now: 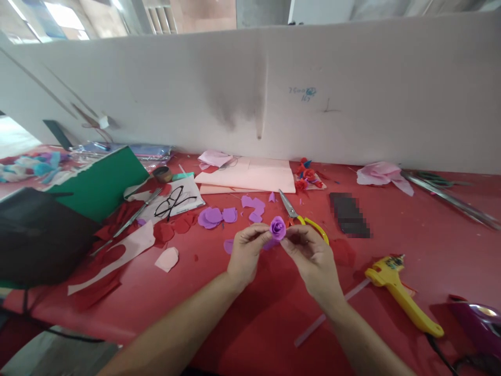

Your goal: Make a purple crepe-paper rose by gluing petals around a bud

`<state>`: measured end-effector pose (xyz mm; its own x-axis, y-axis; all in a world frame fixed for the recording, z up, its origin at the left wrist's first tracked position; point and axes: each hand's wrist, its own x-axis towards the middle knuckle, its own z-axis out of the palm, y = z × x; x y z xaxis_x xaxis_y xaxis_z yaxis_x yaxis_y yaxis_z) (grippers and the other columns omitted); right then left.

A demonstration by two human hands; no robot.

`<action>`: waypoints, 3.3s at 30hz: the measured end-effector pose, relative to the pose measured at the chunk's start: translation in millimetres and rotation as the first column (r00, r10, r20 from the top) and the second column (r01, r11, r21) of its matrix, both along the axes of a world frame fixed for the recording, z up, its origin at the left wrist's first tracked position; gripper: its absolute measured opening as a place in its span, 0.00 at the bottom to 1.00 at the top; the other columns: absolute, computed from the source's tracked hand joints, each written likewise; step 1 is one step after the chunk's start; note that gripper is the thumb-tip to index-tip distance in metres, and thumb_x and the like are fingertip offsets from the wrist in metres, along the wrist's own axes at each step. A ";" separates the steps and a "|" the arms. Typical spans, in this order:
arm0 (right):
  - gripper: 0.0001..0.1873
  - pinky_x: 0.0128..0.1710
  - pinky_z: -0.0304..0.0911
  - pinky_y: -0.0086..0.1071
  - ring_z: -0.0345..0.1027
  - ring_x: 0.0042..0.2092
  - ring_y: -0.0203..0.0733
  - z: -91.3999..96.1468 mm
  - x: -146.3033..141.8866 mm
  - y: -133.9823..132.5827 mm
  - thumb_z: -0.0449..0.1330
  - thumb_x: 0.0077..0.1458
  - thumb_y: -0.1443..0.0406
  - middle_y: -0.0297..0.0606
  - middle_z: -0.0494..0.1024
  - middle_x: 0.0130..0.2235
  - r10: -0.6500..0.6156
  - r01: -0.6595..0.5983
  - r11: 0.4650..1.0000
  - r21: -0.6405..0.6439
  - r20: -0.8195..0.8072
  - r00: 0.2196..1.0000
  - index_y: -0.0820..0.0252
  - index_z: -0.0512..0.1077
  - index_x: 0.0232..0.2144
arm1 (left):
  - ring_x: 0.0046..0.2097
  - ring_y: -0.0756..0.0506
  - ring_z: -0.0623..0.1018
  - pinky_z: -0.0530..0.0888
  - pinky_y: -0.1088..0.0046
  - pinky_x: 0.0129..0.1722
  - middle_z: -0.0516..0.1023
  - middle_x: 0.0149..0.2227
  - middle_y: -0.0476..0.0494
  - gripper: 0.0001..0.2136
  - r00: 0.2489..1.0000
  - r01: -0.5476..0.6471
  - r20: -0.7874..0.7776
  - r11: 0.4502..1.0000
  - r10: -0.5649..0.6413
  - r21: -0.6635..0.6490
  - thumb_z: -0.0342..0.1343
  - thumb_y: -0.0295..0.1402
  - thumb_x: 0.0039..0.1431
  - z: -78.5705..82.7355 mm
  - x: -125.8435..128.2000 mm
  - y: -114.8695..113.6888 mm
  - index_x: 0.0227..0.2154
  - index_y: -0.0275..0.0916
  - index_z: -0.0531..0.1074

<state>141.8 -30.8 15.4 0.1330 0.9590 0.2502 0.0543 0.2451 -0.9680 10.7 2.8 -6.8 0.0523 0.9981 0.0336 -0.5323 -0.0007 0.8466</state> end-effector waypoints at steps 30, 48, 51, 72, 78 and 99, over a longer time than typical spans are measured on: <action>0.12 0.40 0.68 0.34 0.72 0.36 0.37 -6.9 -1.9 8.8 0.70 0.44 0.62 0.34 0.81 0.35 -0.012 -0.052 0.977 -0.206 -0.297 0.955 0.54 0.79 0.34 | 0.28 0.54 0.71 0.68 0.75 0.35 0.76 0.24 0.51 0.07 0.984 0.146 0.136 0.965 -0.118 -0.219 0.68 0.35 0.45 10.7 2.1 -4.5 0.26 0.38 0.78; 0.03 0.40 0.66 0.35 0.69 0.36 0.39 -6.3 4.2 8.4 0.66 0.49 0.63 0.32 0.76 0.31 0.002 -0.006 0.999 -0.050 -0.075 0.997 0.51 0.79 0.30 | 0.34 0.50 0.76 0.71 0.73 0.40 0.79 0.29 0.48 0.04 0.986 0.086 -0.149 0.996 -0.079 0.040 0.65 0.30 0.47 10.8 -0.3 -11.6 0.28 0.38 0.78; 0.03 0.41 0.65 0.35 0.68 0.38 0.40 -3.4 4.4 5.8 0.64 0.52 0.65 0.33 0.75 0.33 0.010 -0.012 0.998 0.057 0.034 0.999 0.51 0.79 0.30 | 0.34 0.50 0.76 0.72 0.72 0.40 0.79 0.29 0.48 0.03 0.985 0.082 -0.159 0.994 -0.070 0.073 0.65 0.31 0.48 9.3 -1.2 -11.8 0.27 0.39 0.78; 0.05 0.43 0.68 0.42 0.73 0.37 0.42 5.3 2.8 5.2 0.72 0.40 0.64 0.31 0.80 0.31 0.170 -0.196 0.976 -0.094 -0.231 0.958 0.50 0.79 0.23 | 0.34 0.46 0.77 0.75 0.67 0.37 0.80 0.31 0.43 0.05 0.930 0.279 -0.312 0.926 -0.194 0.256 0.66 0.37 0.47 13.8 -19.7 3.5 0.28 0.45 0.82; 0.05 0.39 0.68 0.38 0.72 0.33 0.39 3.8 -0.9 3.8 0.72 0.40 0.64 0.30 0.79 0.29 0.096 -0.115 0.991 -0.065 -0.246 0.965 0.49 0.79 0.23 | 0.33 0.48 0.76 0.74 0.70 0.36 0.79 0.30 0.44 0.05 0.955 0.216 -0.261 0.937 -0.144 0.274 0.67 0.37 0.46 11.1 -16.4 2.8 0.27 0.45 0.82; 0.03 0.39 0.69 0.35 0.72 0.35 0.39 -8.0 -11.3 -5.3 0.66 0.50 0.64 0.32 0.79 0.31 -0.022 0.024 1.000 0.010 -0.124 0.992 0.51 0.79 0.30 | 0.29 0.51 0.75 0.74 0.74 0.30 0.77 0.28 0.47 0.02 0.990 0.042 -0.139 0.954 0.000 0.295 0.67 0.33 0.46 8.2 -9.3 -2.1 0.25 0.44 0.82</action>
